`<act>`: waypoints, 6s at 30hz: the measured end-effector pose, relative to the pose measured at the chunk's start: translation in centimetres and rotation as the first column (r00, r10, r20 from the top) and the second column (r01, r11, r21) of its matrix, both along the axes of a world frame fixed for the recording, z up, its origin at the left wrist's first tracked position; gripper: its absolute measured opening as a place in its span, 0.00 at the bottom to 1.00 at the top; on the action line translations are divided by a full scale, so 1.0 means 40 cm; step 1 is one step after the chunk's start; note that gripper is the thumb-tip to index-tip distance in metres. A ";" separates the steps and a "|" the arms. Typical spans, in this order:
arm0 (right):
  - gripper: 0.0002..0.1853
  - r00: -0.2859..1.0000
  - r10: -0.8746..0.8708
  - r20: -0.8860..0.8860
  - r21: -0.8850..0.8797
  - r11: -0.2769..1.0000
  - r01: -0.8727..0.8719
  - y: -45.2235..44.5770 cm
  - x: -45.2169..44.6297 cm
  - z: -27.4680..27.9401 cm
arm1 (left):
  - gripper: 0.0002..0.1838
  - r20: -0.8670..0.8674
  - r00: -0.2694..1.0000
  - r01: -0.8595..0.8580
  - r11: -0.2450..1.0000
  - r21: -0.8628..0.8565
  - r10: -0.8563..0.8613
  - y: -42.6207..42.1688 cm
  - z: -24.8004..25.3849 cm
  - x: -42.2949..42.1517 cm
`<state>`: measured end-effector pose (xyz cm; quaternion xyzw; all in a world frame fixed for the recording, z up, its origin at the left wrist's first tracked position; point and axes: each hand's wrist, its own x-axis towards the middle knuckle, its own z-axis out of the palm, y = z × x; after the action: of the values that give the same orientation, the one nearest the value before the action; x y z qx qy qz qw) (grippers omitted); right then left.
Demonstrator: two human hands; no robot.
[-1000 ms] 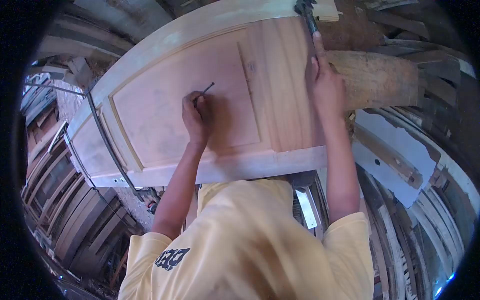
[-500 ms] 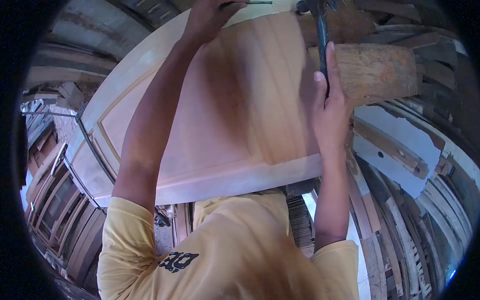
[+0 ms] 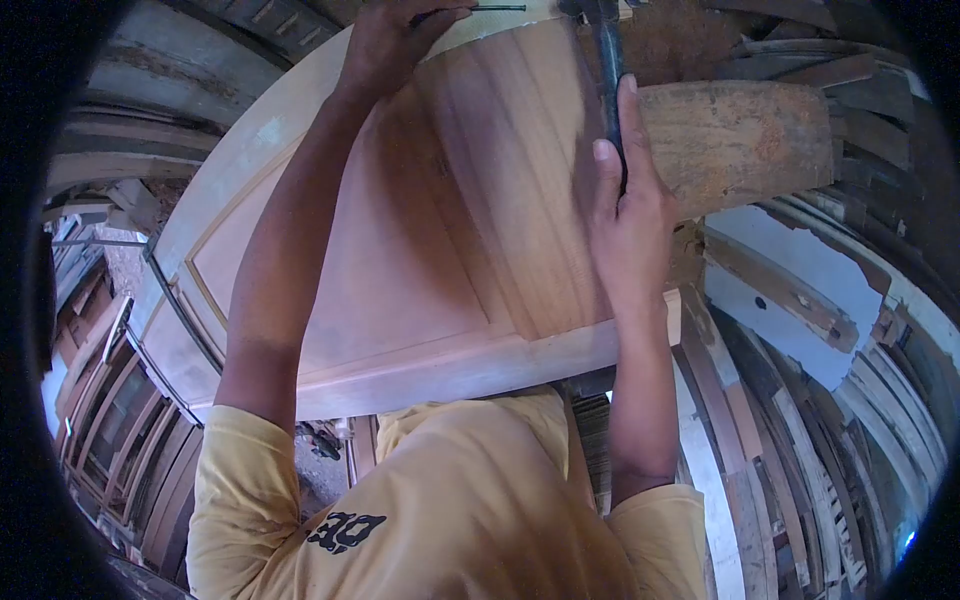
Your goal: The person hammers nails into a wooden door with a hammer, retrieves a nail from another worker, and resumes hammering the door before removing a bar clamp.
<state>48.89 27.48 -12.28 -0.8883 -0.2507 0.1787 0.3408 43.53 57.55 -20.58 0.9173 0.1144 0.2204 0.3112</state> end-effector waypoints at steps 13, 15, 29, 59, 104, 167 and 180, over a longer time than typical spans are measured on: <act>0.28 0.989 0.037 0.144 -0.064 0.998 -0.028 0.056 -0.036 -0.020 | 0.08 0.037 0.998 0.055 0.998 0.043 -0.057 0.011 -0.020 0.006; 0.30 0.984 0.094 0.153 -0.143 0.987 -0.072 0.061 -0.026 -0.018 | 0.08 0.045 0.998 0.049 0.997 0.062 -0.052 0.007 -0.017 0.003; 0.28 0.952 0.043 0.302 0.127 0.988 -0.085 0.018 -0.032 0.035 | 0.08 -0.066 0.970 -0.243 0.951 -0.193 0.235 0.023 0.008 -0.128; 0.28 0.955 0.044 0.295 0.023 0.998 -0.054 0.055 -0.040 -0.008 | 0.07 0.085 0.994 0.066 0.997 0.036 -0.069 0.022 -0.025 0.018; 0.30 0.973 0.196 -0.119 -0.437 0.870 -0.228 0.163 -0.172 0.013 | 0.07 0.009 0.996 -0.094 0.985 0.143 0.094 0.081 -0.030 -0.206; 0.30 0.722 -0.690 -0.056 -0.008 0.723 0.690 -0.567 -0.699 0.023 | 0.08 0.154 0.726 0.671 0.739 0.056 -0.671 -0.621 -0.021 -0.075; 0.30 0.720 -0.693 -0.044 0.059 0.717 0.694 -0.588 -0.776 -0.059 | 0.12 0.073 0.595 0.799 0.599 0.053 -0.800 -0.606 0.030 -0.085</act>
<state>17.86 3.96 -14.66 -0.9031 0.0970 0.0376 0.4166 40.13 33.31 -19.36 0.8629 -0.3239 0.0991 0.3750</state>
